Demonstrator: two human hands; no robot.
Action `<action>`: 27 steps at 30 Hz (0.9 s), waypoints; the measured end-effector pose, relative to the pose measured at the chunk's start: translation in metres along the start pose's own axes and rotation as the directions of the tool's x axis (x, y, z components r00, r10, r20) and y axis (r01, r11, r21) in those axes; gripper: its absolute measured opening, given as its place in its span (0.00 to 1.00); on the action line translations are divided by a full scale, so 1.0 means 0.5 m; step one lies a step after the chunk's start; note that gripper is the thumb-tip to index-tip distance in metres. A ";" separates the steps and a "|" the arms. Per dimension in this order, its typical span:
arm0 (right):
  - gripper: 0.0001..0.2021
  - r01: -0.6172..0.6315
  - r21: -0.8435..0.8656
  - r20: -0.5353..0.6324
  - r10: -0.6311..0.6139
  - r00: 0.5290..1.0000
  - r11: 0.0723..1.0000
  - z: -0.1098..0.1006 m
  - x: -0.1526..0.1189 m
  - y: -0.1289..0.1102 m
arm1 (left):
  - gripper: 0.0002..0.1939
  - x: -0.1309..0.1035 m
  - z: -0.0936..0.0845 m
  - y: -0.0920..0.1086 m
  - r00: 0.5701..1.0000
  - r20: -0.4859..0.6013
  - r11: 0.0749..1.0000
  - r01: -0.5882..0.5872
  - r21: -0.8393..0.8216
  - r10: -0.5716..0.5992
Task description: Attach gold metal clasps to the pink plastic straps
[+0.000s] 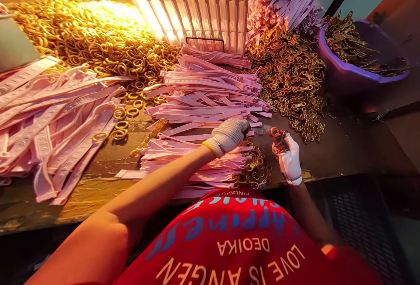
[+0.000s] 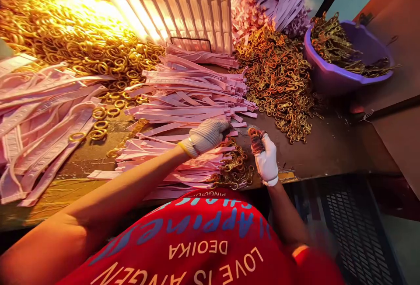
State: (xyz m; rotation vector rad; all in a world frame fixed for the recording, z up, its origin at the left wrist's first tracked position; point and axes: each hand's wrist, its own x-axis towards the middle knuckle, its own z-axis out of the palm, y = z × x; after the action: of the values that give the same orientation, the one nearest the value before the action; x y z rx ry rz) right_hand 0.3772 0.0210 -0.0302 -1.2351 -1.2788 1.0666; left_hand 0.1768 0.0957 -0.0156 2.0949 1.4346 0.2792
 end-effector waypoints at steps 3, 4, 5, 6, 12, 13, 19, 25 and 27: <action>0.19 -0.045 0.118 -0.056 0.052 0.997 0.992 0.001 -0.012 0.024 | 0.12 0.020 0.030 0.012 0.999 0.040 0.999 0.001 0.041 -0.002; 0.18 -0.035 0.105 -0.053 0.041 0.998 0.994 0.003 -0.016 0.032 | 0.13 0.019 0.038 0.015 0.999 0.042 0.999 0.001 0.047 -0.003; 0.18 -0.013 0.068 -0.046 0.016 0.999 0.998 0.005 -0.019 0.038 | 0.13 0.018 0.042 0.016 0.999 0.043 0.999 0.000 0.044 -0.002; 0.17 0.018 0.015 -0.031 -0.017 0.999 1.000 0.006 -0.020 0.044 | 0.12 0.017 0.044 0.016 0.999 0.043 1.000 -0.002 0.031 0.001; 0.13 0.214 -0.278 0.176 -0.169 0.970 0.936 0.004 -0.005 0.034 | 0.06 -0.012 0.016 -0.013 1.000 0.005 0.987 -0.004 -0.162 0.005; 0.13 0.241 -0.313 0.196 -0.186 0.963 0.919 0.007 -0.004 0.026 | 0.09 -0.026 0.008 -0.021 1.000 0.005 0.976 0.008 -0.219 -0.008; 0.21 0.409 -0.480 0.398 -0.223 0.890 0.776 0.058 0.006 -0.022 | 0.19 -0.132 -0.026 -0.047 0.972 0.217 0.448 0.236 -0.862 -0.093; 0.13 0.510 -0.817 0.524 -0.024 0.852 0.270 0.121 0.006 -0.070 | 0.20 -0.165 -0.015 -0.028 0.975 0.099 0.483 0.186 -0.855 -0.199; 0.11 0.560 -0.816 0.564 -0.012 0.825 0.142 0.128 0.002 -0.075 | 0.18 -0.159 -0.009 -0.030 0.983 -0.033 0.659 0.097 -0.746 -0.182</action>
State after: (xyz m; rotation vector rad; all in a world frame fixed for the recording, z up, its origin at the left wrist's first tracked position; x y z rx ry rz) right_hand 0.3101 0.0224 0.0015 -1.5102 -2.7117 0.0010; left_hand 0.1309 0.0289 -0.0090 1.2945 1.2296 0.7826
